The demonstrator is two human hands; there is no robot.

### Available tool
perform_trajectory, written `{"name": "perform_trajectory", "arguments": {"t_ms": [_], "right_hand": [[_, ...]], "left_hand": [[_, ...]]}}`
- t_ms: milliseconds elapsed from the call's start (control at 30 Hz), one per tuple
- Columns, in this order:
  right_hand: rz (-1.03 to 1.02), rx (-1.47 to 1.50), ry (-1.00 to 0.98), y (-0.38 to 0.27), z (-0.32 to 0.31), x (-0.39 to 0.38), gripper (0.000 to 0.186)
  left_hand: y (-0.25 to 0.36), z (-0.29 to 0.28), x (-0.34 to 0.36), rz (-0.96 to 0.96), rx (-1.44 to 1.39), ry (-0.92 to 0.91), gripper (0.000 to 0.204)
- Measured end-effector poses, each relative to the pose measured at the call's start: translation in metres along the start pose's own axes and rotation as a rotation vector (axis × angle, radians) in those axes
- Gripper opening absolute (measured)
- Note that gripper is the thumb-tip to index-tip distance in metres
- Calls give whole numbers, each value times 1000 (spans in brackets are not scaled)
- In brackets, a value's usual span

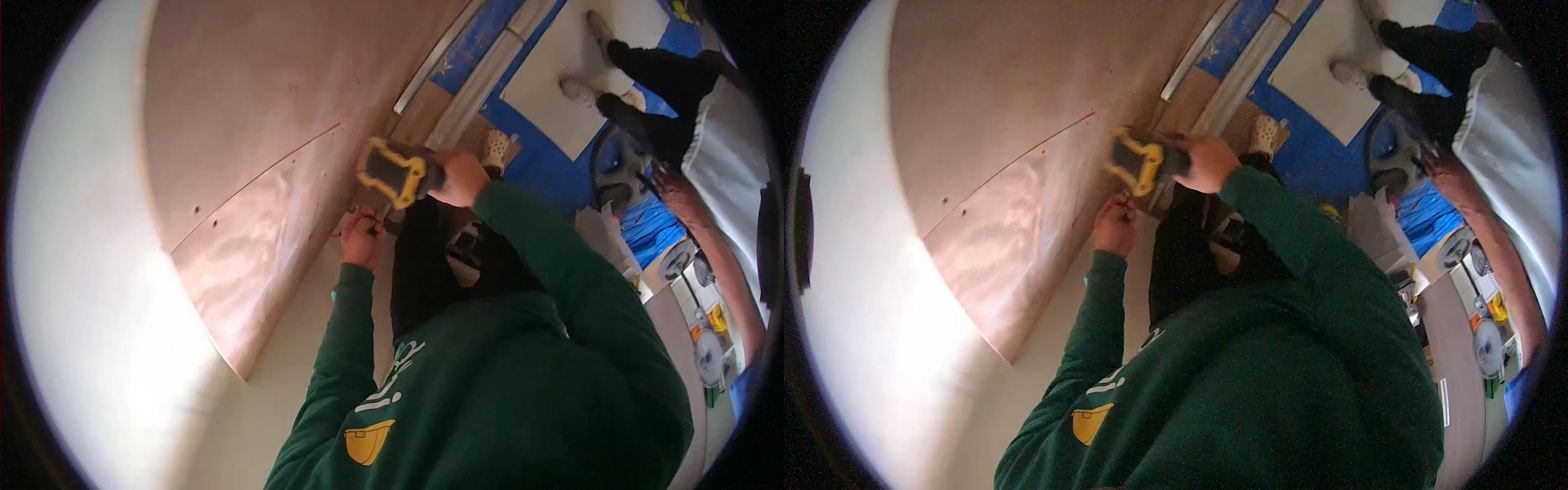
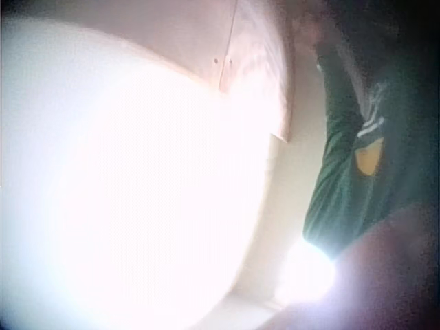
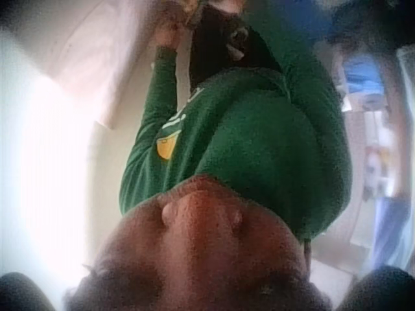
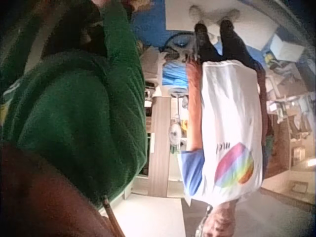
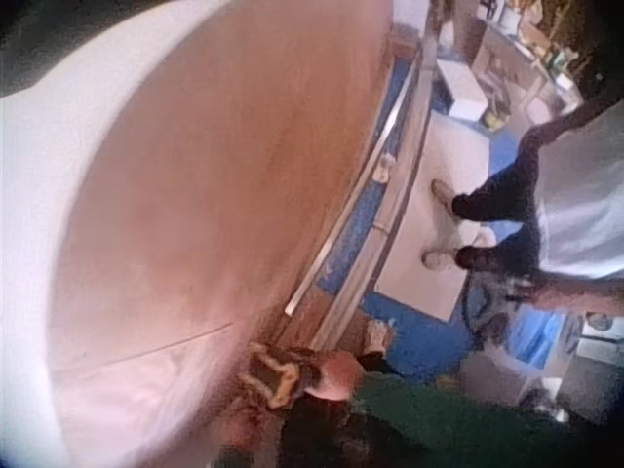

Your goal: The person positions wooden panels against a wall frame and secures them into the overhead structure using an electric drill and screws.

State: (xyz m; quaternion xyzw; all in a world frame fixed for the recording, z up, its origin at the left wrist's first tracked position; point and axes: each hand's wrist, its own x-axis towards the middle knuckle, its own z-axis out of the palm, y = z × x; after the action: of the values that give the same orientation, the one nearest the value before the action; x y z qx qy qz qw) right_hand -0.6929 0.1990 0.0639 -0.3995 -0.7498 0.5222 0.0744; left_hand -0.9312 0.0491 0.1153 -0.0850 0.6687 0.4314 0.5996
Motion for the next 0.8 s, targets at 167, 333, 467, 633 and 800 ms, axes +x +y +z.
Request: {"name": "perform_trajectory", "arguments": {"t_ms": [167,333,467,633,800], "right_hand": [[505,-17,-23,76,-23,-116,52],[877,-233,-118,135,-60,-226,51],[1036,-287,-288,159,-91,-262,55],[777,-182,-157,69,-140,-228,54],[275,290,96,46,-126,-167,52]], "left_hand": [[22,16,-29,47,10,-93,19],[44,44,-78,90,-186,-233,19],[58,65,-115,193,-329,-413,18],[67,95,-173,299,-346,-514,22],[69,100,-190,405,-325,-575,36]]}}
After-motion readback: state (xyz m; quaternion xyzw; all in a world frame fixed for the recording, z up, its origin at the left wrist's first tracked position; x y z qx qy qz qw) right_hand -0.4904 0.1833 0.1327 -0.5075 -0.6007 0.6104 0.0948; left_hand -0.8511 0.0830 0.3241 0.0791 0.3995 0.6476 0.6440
